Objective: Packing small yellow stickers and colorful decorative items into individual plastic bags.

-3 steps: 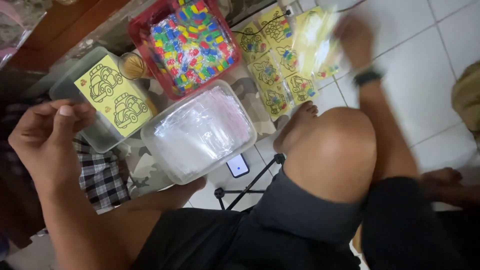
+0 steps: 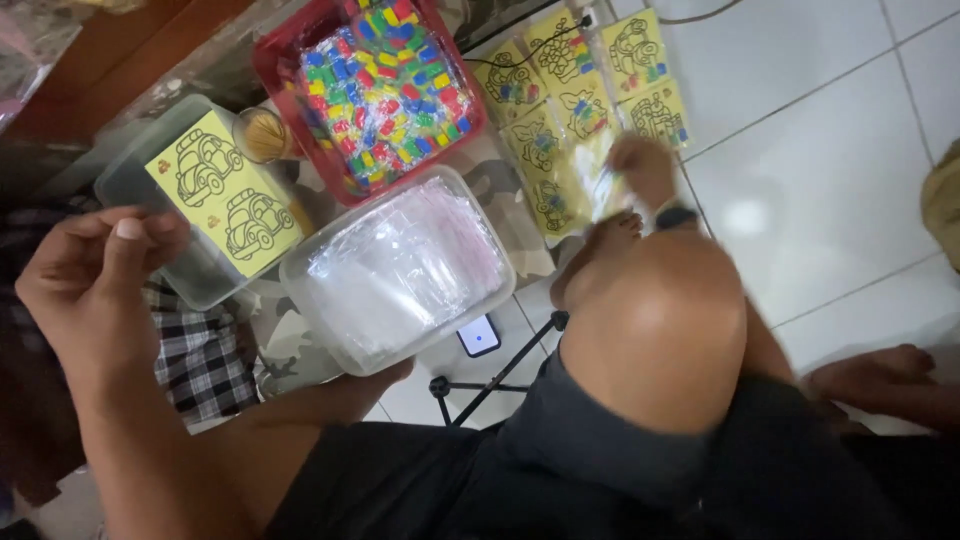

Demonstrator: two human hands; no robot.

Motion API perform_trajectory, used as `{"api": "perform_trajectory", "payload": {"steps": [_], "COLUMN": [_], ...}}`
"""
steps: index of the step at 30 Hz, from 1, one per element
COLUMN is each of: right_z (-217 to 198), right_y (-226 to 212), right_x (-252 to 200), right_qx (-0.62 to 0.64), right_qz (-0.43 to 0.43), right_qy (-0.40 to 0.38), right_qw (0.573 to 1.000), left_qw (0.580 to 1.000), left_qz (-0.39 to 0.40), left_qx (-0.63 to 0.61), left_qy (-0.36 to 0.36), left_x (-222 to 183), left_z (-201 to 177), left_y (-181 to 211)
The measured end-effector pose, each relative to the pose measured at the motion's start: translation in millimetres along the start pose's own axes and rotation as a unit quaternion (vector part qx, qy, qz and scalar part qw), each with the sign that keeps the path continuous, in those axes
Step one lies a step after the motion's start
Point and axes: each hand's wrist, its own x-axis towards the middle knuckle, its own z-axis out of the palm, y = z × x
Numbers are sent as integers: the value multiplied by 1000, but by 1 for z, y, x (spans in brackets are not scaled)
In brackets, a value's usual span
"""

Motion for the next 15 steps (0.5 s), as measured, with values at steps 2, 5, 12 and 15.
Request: {"api": "perform_trajectory", "payload": {"steps": [2, 5, 12, 15], "right_z": [32, 49, 85, 97], "right_y": [-13, -26, -7, -1], "right_x": [-30, -42, -30, -27], "right_qx": [100, 111, 91, 0], "right_qz": [105, 211, 188, 62], "right_qy": [-57, -119, -45, -7], "right_qw": [988, 964, 977, 998], "left_qw": [1000, 1000, 998, 998], "left_qz": [-10, -22, -41, -30], "left_qx": [1, 4, 38, 58], "left_qy": [-5, -9, -5, -17], "left_x": [4, 8, 16, 17], "left_z": [3, 7, 17, 20], "left_y": [-6, -11, -20, -21]}}
